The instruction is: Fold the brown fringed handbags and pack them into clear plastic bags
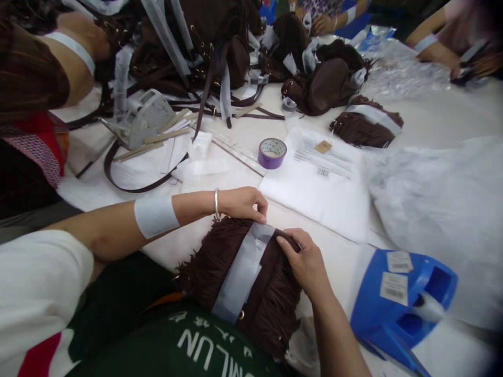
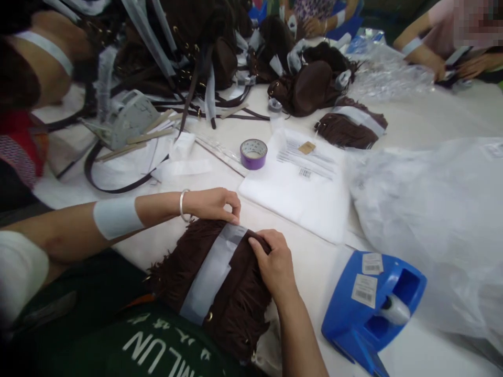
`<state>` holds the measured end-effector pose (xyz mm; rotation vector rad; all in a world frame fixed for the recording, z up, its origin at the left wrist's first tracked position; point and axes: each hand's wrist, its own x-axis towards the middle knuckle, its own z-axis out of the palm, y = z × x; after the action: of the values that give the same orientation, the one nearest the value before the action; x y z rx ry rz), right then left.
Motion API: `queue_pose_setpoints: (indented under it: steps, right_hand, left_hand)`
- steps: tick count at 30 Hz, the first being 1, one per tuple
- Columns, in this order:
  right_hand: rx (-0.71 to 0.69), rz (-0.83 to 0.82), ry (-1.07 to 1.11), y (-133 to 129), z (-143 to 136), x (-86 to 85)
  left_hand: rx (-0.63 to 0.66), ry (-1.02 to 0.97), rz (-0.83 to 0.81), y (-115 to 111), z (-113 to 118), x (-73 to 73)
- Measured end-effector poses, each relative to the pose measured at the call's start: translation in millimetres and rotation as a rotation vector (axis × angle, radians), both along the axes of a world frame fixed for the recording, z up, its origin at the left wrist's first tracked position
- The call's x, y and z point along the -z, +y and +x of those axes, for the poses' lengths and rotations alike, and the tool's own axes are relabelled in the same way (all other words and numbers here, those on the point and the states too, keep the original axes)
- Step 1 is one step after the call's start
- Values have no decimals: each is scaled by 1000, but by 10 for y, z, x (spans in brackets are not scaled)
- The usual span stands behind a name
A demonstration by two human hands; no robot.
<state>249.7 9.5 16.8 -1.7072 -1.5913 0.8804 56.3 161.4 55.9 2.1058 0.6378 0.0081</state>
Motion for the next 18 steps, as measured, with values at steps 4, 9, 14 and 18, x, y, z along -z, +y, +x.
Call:
queue_pose_setpoints:
  steps: [4, 9, 14, 18]
  right_hand:
    - [-94, 0, -166, -46, -3, -37]
    - [-217, -83, -223, -78, -8, -77]
    - [-296, -6, -158, -176, 20, -15]
    - [-306, 145, -189, -284, 33, 74]
  left_hand:
    - [28, -72, 228, -112, -11, -19]
    - [0, -186, 192, -220, 86, 9]
    - [-72, -171, -99, -124, -38, 66]
    - [-107, -146, -301, -115, -393, 70]
